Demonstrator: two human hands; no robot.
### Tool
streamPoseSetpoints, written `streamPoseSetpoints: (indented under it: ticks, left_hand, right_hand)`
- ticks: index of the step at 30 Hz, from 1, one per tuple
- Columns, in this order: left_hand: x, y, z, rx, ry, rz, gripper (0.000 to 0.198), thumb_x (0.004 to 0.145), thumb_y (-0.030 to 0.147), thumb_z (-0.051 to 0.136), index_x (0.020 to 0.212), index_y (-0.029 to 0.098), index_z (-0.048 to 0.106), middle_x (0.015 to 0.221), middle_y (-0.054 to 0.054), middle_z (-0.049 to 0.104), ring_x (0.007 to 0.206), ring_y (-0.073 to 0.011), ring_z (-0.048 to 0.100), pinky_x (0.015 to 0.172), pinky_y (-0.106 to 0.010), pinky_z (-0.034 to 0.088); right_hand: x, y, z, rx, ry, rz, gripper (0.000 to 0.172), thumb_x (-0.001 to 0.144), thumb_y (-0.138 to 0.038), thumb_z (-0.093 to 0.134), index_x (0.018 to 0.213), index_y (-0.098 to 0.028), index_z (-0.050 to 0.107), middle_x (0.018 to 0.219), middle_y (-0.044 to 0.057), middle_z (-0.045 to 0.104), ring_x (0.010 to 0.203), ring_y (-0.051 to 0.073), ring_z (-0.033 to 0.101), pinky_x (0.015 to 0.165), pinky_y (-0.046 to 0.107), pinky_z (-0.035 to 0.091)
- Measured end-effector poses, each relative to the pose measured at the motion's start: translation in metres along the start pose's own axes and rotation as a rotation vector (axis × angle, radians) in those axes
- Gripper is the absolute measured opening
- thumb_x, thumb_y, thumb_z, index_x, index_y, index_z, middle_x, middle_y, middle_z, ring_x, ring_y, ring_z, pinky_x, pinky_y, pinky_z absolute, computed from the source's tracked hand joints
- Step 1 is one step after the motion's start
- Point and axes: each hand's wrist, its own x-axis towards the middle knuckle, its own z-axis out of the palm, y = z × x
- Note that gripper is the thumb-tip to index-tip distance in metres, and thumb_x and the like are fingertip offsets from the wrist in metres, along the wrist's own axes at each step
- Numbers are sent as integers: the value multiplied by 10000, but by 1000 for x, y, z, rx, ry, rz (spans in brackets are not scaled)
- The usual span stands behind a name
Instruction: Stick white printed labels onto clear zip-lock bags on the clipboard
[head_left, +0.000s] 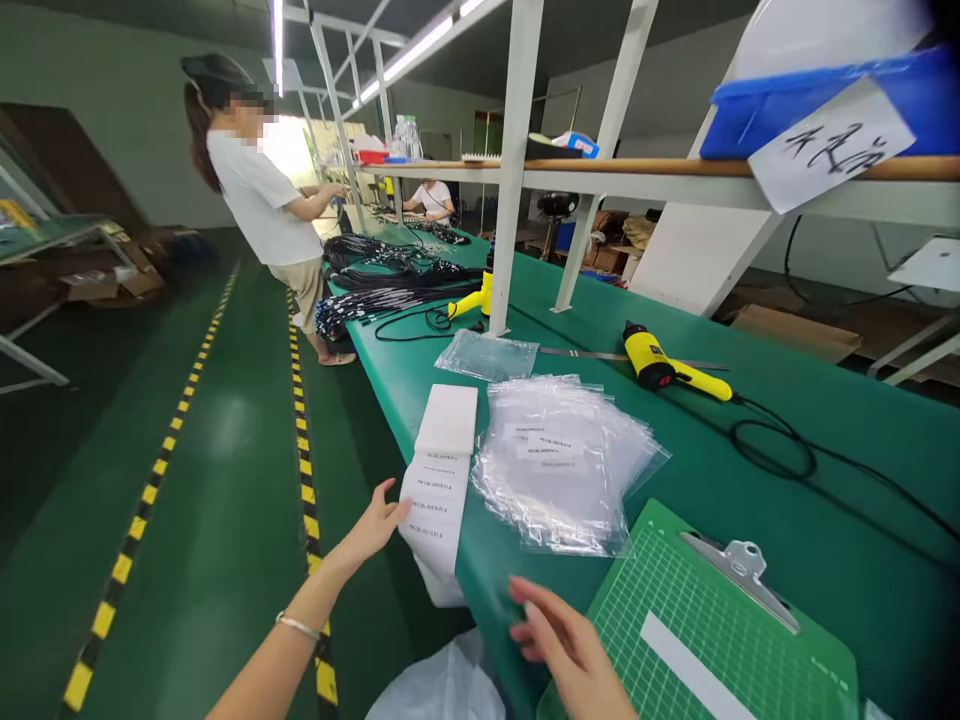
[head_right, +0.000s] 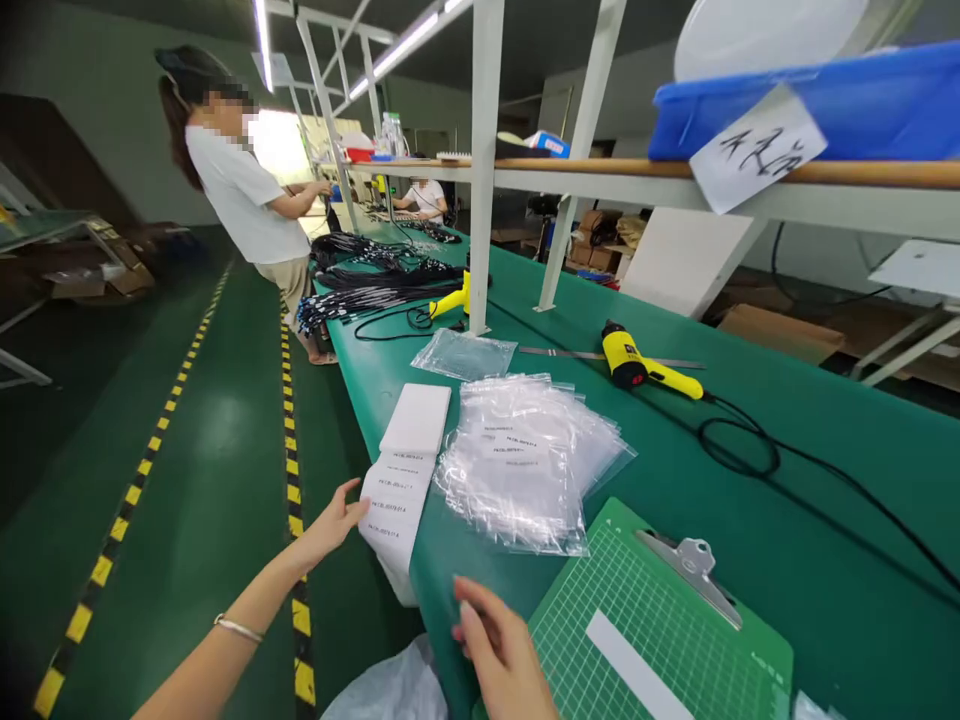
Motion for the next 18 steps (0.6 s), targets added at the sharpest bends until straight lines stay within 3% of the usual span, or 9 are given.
streamPoseSetpoints:
  ticks: [2,4,6,8,10,12,14,18]
  left_hand:
    - [-15,-6,-3,-125,-131,-12,808,677,552,600,1260,78,303,895,-164,674,865,-290,640,777,-432,496]
    - [-23,-1,-5,-212,-170,-12,867,667,566,602,1302,113,223,926,-135,676,867,-265,642,766,-401,503]
    - [-27,10,-8,-243,-126,-1,885,679,571,588,1330,130,182,930,-121,668,853,-267,638,754,-419,495]
    - [-32,24,-8,-155,25,54,842,687,533,605,1338,149,236,968,-119,642,895,-285,610,792,-464,454]
    - [-41,38,-4,121,218,225,664,710,451,633,1286,215,400,1070,-118,595,1006,-310,542,860,-509,366]
    - [-52,51,2,452,308,482,359,751,340,650,1102,301,588,1120,-75,581,1071,-309,485,889,-512,274]
    - [-61,60,8,647,293,701,164,784,253,649,934,316,663,1046,-36,628,1025,-281,505,863,-485,235]
    - [-62,68,12,704,324,903,129,857,224,572,923,284,665,890,-8,676,874,-214,563,795,-430,222]
  right_hand:
    - [27,-8,26,101,-10,5,630,698,-579,591,1167,-159,609,1171,162,605,713,206,654,573,317,542]
    - [50,-14,49,94,-62,24,615,692,-537,602,1167,-146,602,1150,166,606,580,160,620,410,260,466]
    - [67,-18,66,56,-136,-1,442,693,-482,608,927,-120,706,833,110,688,438,118,534,349,221,368]
    - [77,-23,76,56,-138,-49,311,686,-423,624,716,-129,718,603,49,645,417,107,481,376,216,346]
    - [81,-29,79,84,-99,-95,238,679,-372,636,696,-150,719,582,32,635,473,121,492,433,227,371]
    - [82,-35,79,110,-76,-131,209,669,-327,639,767,-167,731,637,33,658,515,133,503,474,241,387]
    - [83,-39,78,136,-71,-153,214,648,-288,636,796,-171,736,659,33,667,511,129,489,489,250,385]
    - [84,-42,78,214,-77,-146,253,598,-286,646,797,-155,734,664,48,682,515,136,523,513,267,412]
